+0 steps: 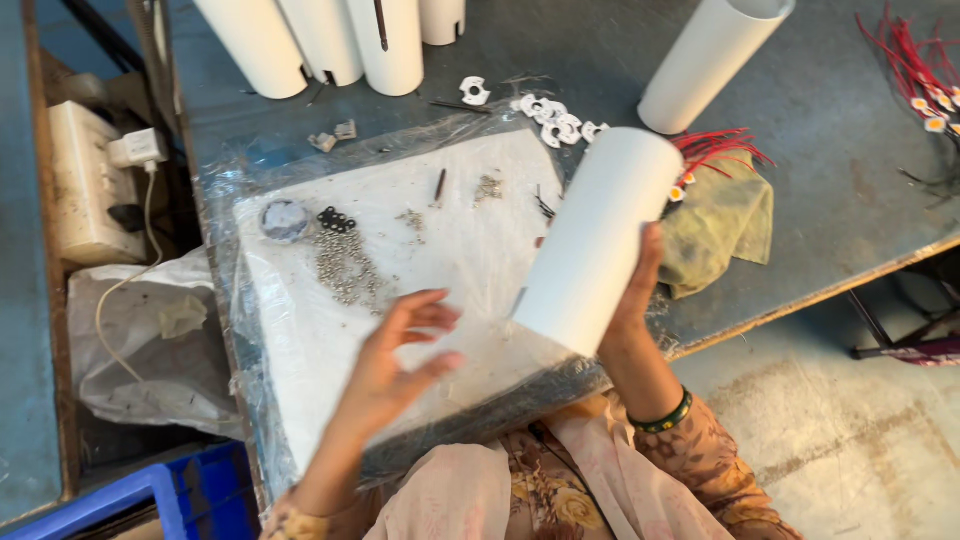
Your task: The person assembles a cylindrical light fixture by inserting an LED module into a white plastic housing, threading wires through a hole, and securing the module with a screw using a power drill. The person repeats the process for a second unit.
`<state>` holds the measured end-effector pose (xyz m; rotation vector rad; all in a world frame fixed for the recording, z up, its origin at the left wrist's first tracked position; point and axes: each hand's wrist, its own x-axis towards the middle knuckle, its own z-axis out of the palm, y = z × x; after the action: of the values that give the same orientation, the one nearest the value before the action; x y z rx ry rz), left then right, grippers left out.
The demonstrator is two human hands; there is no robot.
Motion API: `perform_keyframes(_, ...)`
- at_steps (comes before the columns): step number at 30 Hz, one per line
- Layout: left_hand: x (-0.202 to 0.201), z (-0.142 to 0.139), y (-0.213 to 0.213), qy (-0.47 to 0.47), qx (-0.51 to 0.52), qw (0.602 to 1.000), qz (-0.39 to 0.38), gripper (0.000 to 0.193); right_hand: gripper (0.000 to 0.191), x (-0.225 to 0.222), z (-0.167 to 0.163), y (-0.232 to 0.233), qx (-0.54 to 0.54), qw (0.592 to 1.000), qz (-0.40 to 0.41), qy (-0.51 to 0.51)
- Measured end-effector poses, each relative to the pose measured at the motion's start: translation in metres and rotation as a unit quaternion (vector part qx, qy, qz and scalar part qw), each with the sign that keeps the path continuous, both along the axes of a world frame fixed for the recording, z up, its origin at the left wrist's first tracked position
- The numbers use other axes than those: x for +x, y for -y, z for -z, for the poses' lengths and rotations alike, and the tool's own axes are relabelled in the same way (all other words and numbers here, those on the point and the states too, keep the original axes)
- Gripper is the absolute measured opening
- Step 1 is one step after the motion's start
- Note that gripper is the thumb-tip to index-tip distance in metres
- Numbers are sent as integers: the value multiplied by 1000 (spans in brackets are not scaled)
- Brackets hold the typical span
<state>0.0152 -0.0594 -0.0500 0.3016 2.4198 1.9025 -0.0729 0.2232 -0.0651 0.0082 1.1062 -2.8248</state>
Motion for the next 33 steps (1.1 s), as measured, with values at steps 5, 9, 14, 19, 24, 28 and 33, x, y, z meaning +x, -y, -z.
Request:
perform_keyframes(5, -11, -49, -63, -180, -112, 977, 14, 102, 90, 15, -14, 25, 68, 992, 77, 79)
perform_keyframes(9, -41, -44, -62, -82, -127, 988, 27, 115, 90, 45, -33, 20, 111, 993, 36, -4)
perform_keyframes(14, -58, 13, -42, 180, 420, 842, 287, 122, 101, 44, -35, -8, 194, 970, 20, -143)
perform_keyframes(19, -37, 71, -81, 313, 637, 537, 455, 110, 108, 32, -7, -3, 167, 956, -151, -188)
perform_keyframes(24, -50, 58, -37, 274, 377, 878, 108, 67, 92, 42, -11, -1, 298, 932, -13, -207)
perform_keyframes(28, -18, 28, 39, 155, 303, 937, -84, 49, 84, 39, -21, 23, 466, 853, 51, -229)
perform_keyframes(33, 14, 51, 23, 95, 261, 931, -236, 33, 101, 26, -20, 68, 532, 802, 118, -246)
